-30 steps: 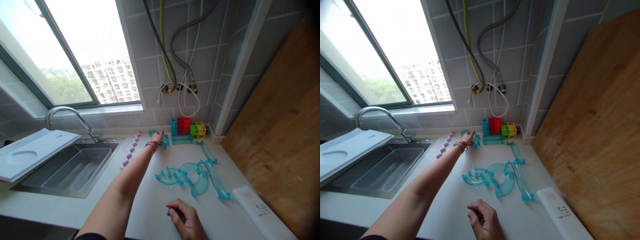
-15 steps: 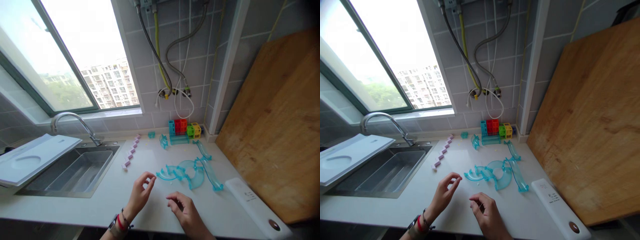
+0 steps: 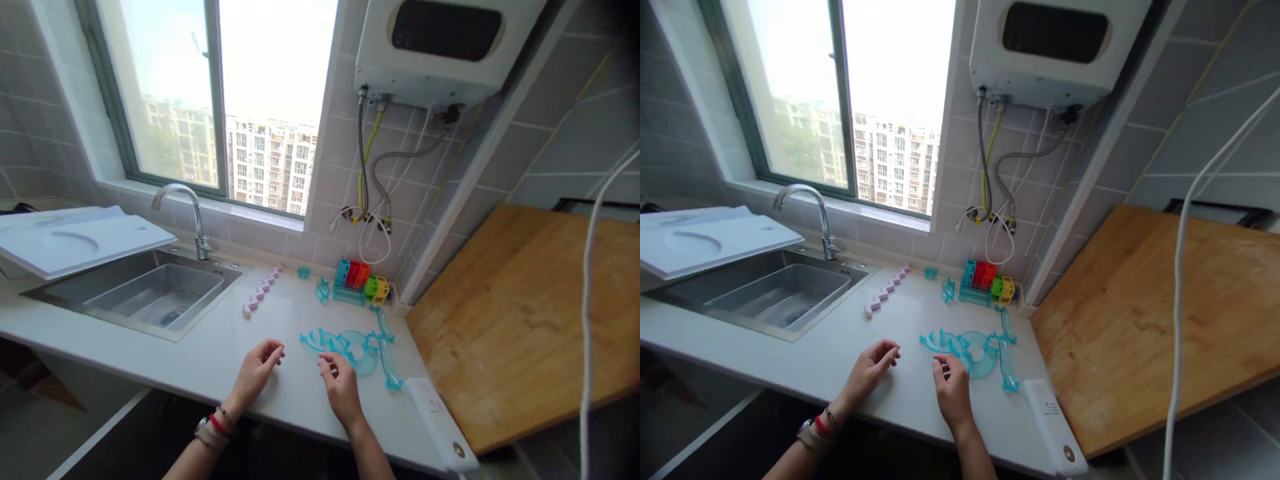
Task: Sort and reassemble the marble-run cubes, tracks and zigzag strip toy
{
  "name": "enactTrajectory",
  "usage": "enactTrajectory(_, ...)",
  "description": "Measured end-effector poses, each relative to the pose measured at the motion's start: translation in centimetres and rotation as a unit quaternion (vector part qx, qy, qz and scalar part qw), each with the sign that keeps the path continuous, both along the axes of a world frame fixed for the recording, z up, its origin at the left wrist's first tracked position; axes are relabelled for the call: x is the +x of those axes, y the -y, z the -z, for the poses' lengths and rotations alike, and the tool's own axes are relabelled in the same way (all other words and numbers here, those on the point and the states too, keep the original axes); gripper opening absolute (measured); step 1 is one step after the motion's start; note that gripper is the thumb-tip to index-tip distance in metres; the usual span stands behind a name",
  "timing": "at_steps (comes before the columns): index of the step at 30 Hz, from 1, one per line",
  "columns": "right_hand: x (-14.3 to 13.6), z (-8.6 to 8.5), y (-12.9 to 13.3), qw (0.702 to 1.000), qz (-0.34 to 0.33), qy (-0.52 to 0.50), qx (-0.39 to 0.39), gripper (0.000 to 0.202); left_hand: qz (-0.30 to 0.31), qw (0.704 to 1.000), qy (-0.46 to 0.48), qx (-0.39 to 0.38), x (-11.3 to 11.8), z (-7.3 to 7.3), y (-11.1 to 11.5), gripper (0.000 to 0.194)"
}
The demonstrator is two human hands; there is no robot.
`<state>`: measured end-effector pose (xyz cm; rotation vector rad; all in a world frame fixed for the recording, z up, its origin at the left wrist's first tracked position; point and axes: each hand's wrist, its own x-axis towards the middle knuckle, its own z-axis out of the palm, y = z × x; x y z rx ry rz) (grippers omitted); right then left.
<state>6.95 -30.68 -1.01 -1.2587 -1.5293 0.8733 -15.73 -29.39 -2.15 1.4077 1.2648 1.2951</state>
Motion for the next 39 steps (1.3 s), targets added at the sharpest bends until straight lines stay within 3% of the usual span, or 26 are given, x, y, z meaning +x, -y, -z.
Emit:
enactTrajectory(3,0.4,-2.5,-2.9,0.984,-0.025,0.167,0.061,0.034,0.014,1.0,0.012,0.006,0.0,0.0,0.2,0.032)
enactTrajectory(7,0.2,-4.4,-6.4,0.875,-0.081,0.477,0.022,0.056,0.005,0.995,0.095,-0.001,-0.5,0.3,0.1,0.034)
enactTrajectory(10,-0.6,-3.7,-7.7,0.822,-0.062,0.567,-0.002,0.045,-0.023,0.985,0.171,-0.014,-1.1,0.8,-0.1,0.035)
enactTrajectory(16,-1.3,-0.9,-8.6,0.808,0.001,0.586,0.062,0.038,-0.01,0.981,0.194,-0.017,-1.0,1.2,-0.1,0.034)
enactTrajectory(18,-1.0,-0.6,-9.1,0.828,0.002,0.554,0.08,0.036,0.004,0.984,0.179,-0.015,-0.8,1.0,0.0,0.034)
enactTrajectory(20,-0.3,-0.7,-9.7,0.873,-0.005,0.48,0.09,0.03,0.007,0.986,0.163,-0.017,-0.6,0.9,0.1,0.034)
enactTrajectory(23,1.6,-1.3,-10.5,0.964,-0.008,0.253,0.083,0.027,0.018,0.989,0.144,-0.037,-0.5,0.7,0.5,0.034)
enactTrajectory(25,3.1,-1.9,-10.9,0.996,0.013,0.061,0.063,0.034,0.046,0.99,0.119,-0.058,-0.5,0.4,0.7,0.033)
enactTrajectory(28,4.9,-2.3,-11.2,0.981,0.077,-0.174,0.039,0.036,0.096,0.992,0.028,-0.074,-0.1,-0.6,0.4,0.031)
enactTrajectory(30,5.6,-2.2,-11.3,0.957,0.115,-0.264,0.021,0.036,0.115,0.99,-0.046,-0.069,0.7,-1.5,-0.3,0.033)
enactTrajectory(35,5.7,-1.5,-11.0,0.94,0.146,-0.309,0.004,0.035,0.174,0.966,-0.184,0.043,4.7,-3.0,-3.0,0.069)
enactTrajectory(39,5.7,-1.5,-9.9,0.932,0.058,-0.356,-0.022,0.033,0.179,0.933,-0.296,0.096,7.5,-3.0,-3.5,0.06)
